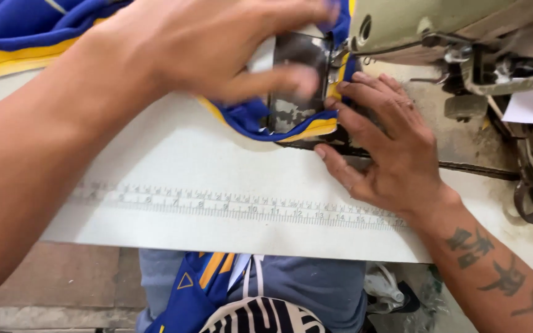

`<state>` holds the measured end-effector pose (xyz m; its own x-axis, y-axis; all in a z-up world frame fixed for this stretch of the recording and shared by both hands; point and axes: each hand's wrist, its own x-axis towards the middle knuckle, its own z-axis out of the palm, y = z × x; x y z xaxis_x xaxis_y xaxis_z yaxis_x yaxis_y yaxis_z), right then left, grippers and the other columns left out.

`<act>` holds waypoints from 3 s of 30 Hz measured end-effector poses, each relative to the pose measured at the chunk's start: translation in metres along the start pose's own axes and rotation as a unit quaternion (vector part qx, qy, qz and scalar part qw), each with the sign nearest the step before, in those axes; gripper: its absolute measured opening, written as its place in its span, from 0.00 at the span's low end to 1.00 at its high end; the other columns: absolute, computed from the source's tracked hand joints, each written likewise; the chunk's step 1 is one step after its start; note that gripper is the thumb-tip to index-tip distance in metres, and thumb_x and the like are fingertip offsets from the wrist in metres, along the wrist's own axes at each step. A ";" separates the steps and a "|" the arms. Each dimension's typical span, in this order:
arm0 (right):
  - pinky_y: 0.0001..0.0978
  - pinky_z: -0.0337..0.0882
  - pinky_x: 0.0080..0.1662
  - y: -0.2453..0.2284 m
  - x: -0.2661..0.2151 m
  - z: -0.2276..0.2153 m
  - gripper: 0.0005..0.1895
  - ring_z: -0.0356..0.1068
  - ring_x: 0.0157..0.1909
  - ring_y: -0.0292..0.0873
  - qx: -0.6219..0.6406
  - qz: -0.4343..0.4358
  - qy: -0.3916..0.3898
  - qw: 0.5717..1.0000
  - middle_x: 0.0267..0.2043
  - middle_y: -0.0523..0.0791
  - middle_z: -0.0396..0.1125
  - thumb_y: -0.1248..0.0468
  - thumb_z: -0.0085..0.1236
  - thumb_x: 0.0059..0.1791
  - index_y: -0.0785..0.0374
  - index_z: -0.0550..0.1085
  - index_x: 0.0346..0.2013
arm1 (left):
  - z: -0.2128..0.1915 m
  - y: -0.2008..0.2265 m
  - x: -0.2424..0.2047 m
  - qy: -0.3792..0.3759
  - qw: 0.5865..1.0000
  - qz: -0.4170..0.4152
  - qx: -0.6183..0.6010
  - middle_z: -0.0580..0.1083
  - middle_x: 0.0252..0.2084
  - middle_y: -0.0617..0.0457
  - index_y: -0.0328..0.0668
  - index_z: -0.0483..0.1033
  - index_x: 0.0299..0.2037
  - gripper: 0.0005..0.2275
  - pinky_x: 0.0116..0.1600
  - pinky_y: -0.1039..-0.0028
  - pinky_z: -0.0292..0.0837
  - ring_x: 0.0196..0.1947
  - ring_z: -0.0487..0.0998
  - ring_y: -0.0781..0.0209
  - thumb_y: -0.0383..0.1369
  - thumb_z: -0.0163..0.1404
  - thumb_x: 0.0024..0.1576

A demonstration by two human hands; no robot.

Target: Sewing decorative trim onto a sports jersey using an industrial sewing machine and trimming excess with scissors.

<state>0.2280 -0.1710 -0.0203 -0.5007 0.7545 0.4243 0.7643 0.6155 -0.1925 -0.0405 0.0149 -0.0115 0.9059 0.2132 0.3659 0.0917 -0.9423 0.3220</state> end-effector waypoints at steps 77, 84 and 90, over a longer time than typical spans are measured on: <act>0.61 0.72 0.72 -0.050 -0.036 -0.017 0.20 0.75 0.63 0.61 0.008 -0.088 0.012 0.996 0.57 0.61 0.74 0.67 0.42 0.62 0.78 0.80 0.52 | 0.053 0.121 -0.012 0.094 0.992 0.029 0.084 0.76 0.60 0.44 0.41 0.77 0.59 0.12 0.66 0.55 0.74 0.63 0.76 0.43 0.40 0.49 0.76; 0.57 0.75 0.71 -0.051 -0.035 -0.026 0.19 0.76 0.65 0.58 0.020 -0.083 -0.010 0.996 0.60 0.56 0.76 0.66 0.43 0.61 0.73 0.81 0.55 | 0.043 0.116 -0.027 0.048 0.992 0.042 0.108 0.79 0.65 0.44 0.42 0.82 0.61 0.15 0.75 0.51 0.69 0.67 0.77 0.41 0.42 0.52 0.74; 0.56 0.74 0.71 -0.037 -0.022 -0.025 0.16 0.78 0.62 0.56 0.020 -0.076 -0.013 0.997 0.59 0.55 0.77 0.66 0.51 0.60 0.71 0.83 0.53 | 0.038 0.094 -0.019 0.057 0.993 0.047 0.090 0.79 0.65 0.44 0.42 0.83 0.60 0.15 0.75 0.49 0.69 0.69 0.75 0.38 0.43 0.53 0.74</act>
<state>0.2212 -0.2160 -0.0006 -0.6204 0.6565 0.4292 0.6621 0.7317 -0.1622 -0.0336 -0.0879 -0.0208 0.8627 0.1400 0.4859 0.0909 -0.9882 0.1233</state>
